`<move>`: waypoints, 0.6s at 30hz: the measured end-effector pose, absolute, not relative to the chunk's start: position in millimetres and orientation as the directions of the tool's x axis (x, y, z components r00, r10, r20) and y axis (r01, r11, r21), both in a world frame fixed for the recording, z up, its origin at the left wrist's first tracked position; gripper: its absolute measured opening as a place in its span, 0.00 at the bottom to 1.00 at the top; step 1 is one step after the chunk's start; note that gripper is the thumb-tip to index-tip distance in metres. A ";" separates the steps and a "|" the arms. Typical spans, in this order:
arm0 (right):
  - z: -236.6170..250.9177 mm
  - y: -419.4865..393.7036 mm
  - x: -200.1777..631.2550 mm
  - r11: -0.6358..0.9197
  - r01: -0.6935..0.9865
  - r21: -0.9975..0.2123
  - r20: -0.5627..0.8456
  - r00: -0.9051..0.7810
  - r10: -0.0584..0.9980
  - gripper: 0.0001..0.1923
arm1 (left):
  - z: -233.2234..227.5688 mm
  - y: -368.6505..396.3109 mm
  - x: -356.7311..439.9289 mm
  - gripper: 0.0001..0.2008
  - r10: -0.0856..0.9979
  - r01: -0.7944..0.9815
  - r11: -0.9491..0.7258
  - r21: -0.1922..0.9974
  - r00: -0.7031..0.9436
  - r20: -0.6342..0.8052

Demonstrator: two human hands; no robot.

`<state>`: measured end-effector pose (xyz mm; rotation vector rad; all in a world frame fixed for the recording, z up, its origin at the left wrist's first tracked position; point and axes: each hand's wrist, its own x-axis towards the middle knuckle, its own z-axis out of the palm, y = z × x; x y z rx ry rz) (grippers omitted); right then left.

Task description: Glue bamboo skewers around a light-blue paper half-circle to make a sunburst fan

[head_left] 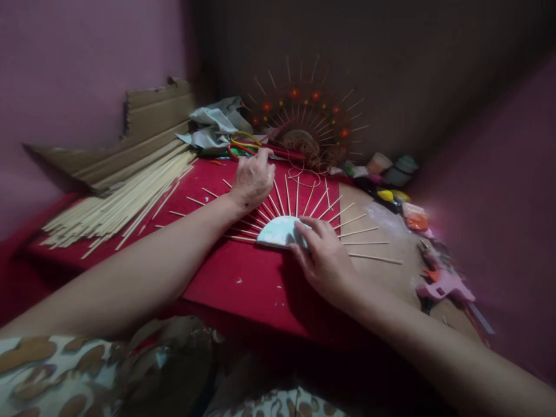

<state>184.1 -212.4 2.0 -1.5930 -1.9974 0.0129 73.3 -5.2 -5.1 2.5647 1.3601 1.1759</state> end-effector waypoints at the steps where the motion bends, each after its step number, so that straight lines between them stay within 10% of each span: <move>1: -1.5 -204.5 188.4 0.229 0.925 -0.302 0.433 -0.081 0.898 0.15 | -5.3 -5.1 73.4 0.17 0.711 0.703 -0.627 0.334 0.343 0.614; 10: -5.8 -186.7 183.9 0.121 0.987 -0.106 0.302 -0.084 0.950 0.08 | -5.8 -5.4 74.0 0.17 0.709 0.693 -0.639 0.335 0.361 0.606; 18: 7.8 -213.7 200.0 0.298 0.785 -0.543 0.411 -0.061 0.910 0.08 | -6.2 -6.0 74.4 0.17 0.711 0.688 -0.640 0.343 0.361 0.603</move>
